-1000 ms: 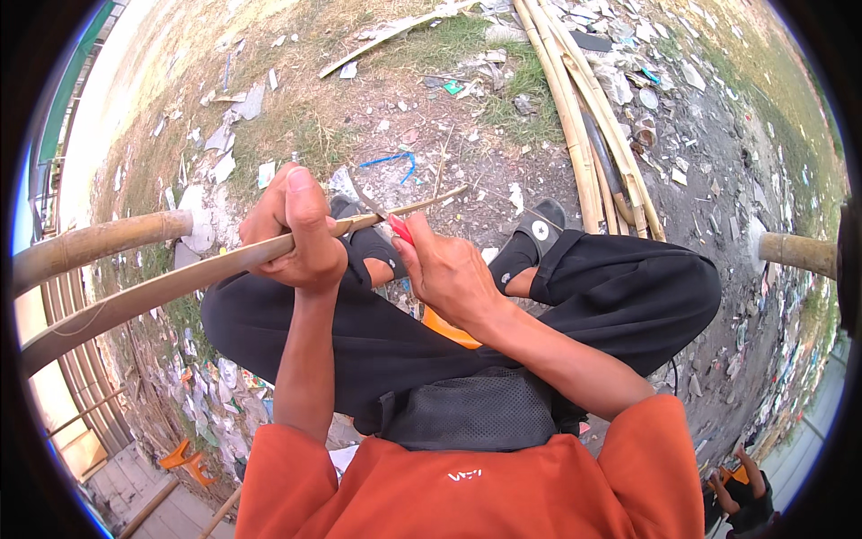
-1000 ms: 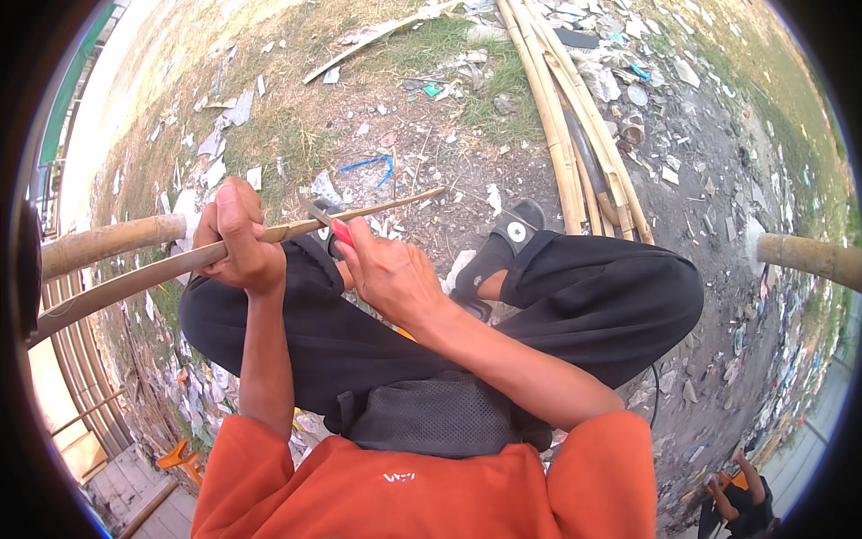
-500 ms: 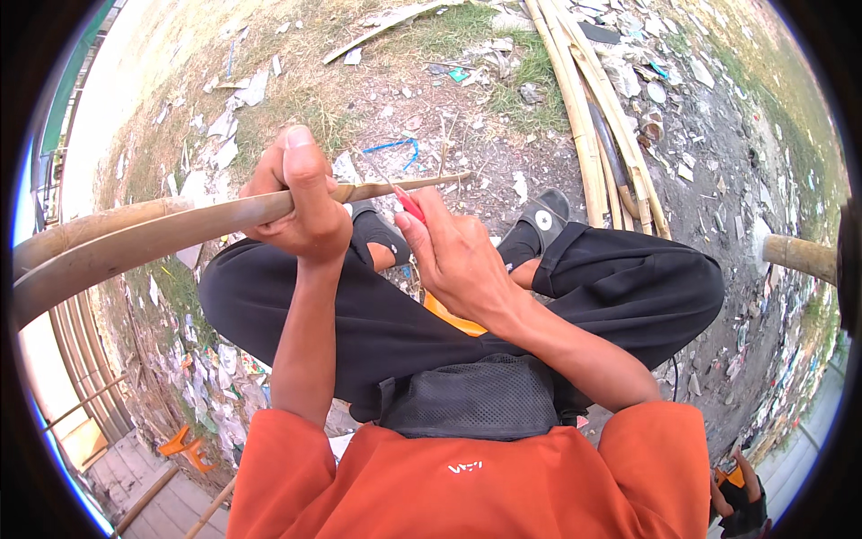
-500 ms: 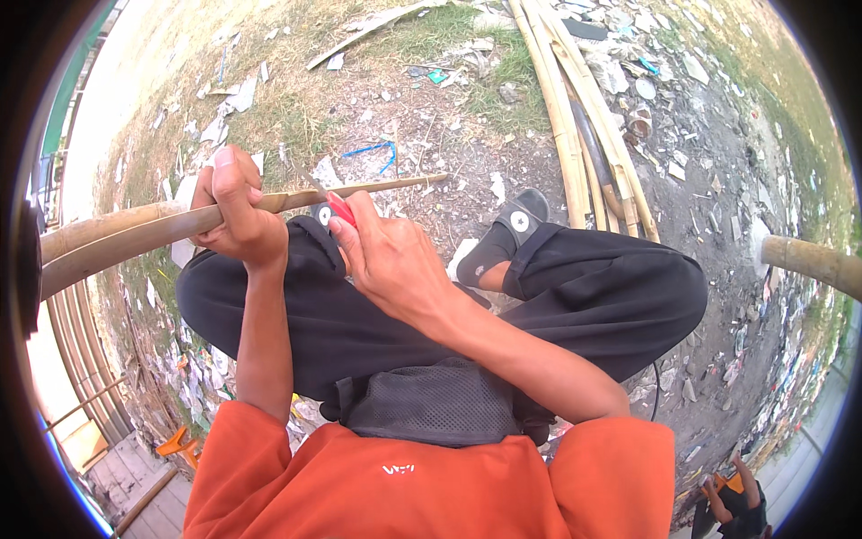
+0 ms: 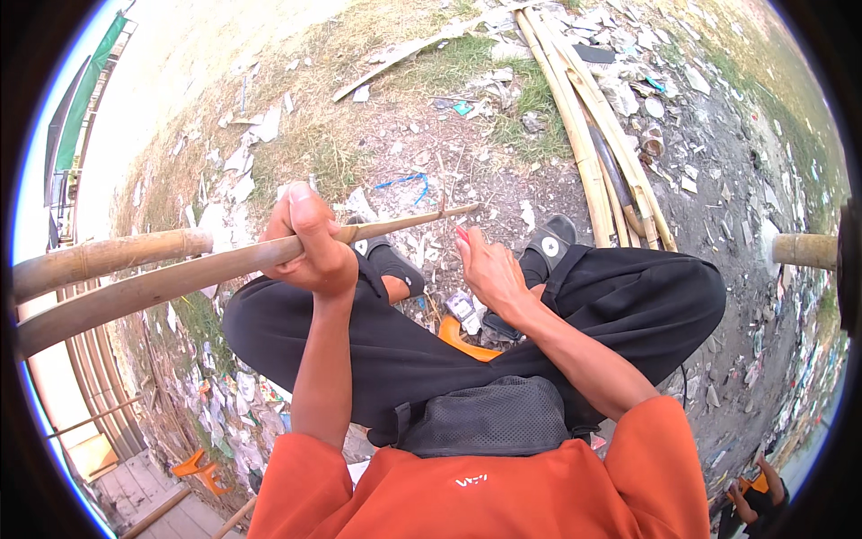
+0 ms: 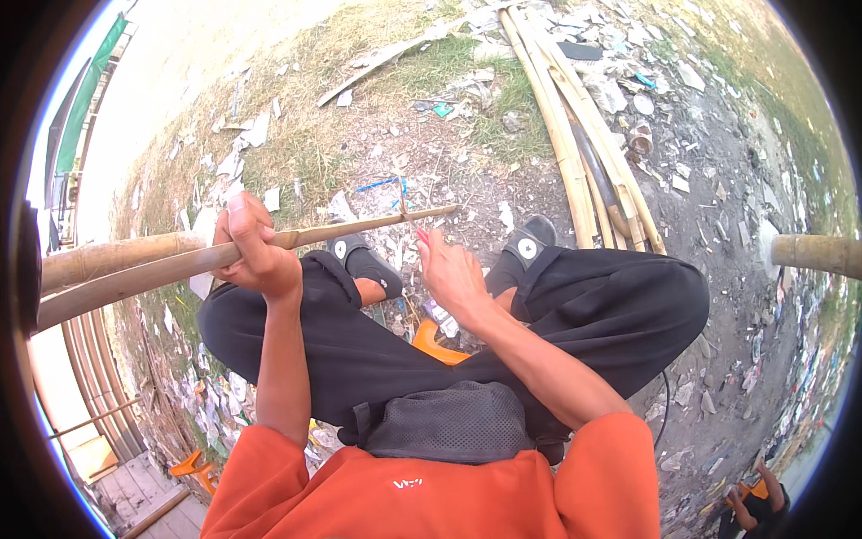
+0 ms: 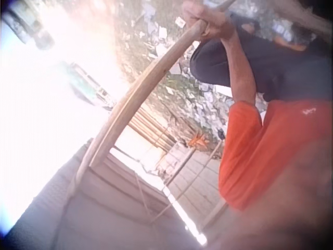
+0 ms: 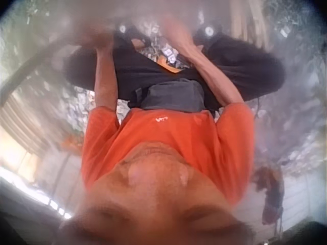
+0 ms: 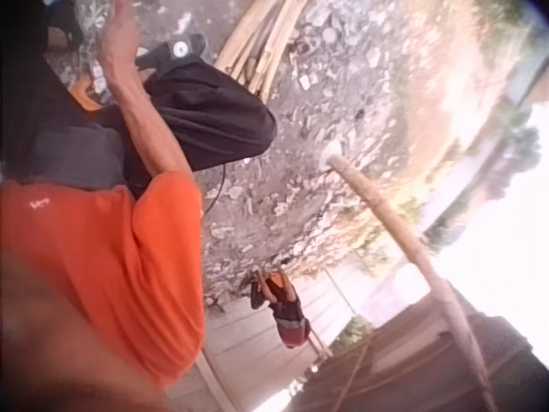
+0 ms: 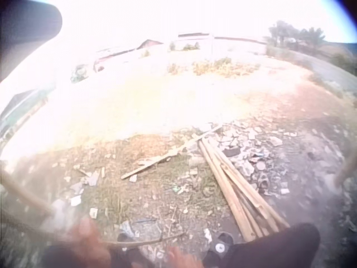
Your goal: The person sits cross-legged on the ground and uses a red utility knife to shave and sharpen the end of a long bamboo stick. They rotate the stick and scrape the surface to create a pointed tip.
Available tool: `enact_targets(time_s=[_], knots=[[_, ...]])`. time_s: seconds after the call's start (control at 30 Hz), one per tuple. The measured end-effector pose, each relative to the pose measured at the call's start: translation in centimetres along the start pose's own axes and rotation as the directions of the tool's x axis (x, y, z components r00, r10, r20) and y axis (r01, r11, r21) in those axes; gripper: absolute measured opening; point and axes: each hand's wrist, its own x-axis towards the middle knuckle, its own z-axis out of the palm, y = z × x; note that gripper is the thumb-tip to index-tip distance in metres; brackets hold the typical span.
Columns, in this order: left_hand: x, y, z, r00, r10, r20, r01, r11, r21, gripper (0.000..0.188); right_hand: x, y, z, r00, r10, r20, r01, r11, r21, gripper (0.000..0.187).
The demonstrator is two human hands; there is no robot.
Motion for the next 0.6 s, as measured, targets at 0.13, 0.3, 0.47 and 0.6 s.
enact_targets(time_s=[0.13,0.3,0.47,0.6], knots=[[0.7,-0.1,0.9,1.000,0.012,-0.011,-0.012,1.000,0.010,0.037,-0.4,-4.5,-3.8,0.989,-0.142,-0.038,0.147,0.965,0.217,0.023],[0.5,-0.2,0.7,0.999,0.002,0.037,0.000,0.997,-0.073,0.040,-1.9,-8.6,-6.0,0.970,-0.241,-0.038,0.233,0.866,0.442,0.022],[0.5,-0.2,0.6,0.994,0.060,0.087,-0.038,0.972,-0.233,0.039,-2.3,-8.6,-5.4,0.979,-0.204,0.002,0.188,0.908,0.374,0.022],[0.6,-0.5,0.3,0.990,0.089,0.113,-0.057,0.964,-0.262,0.038,-2.3,-9.1,-6.4,0.981,-0.177,0.077,0.140,0.928,0.344,0.021]])
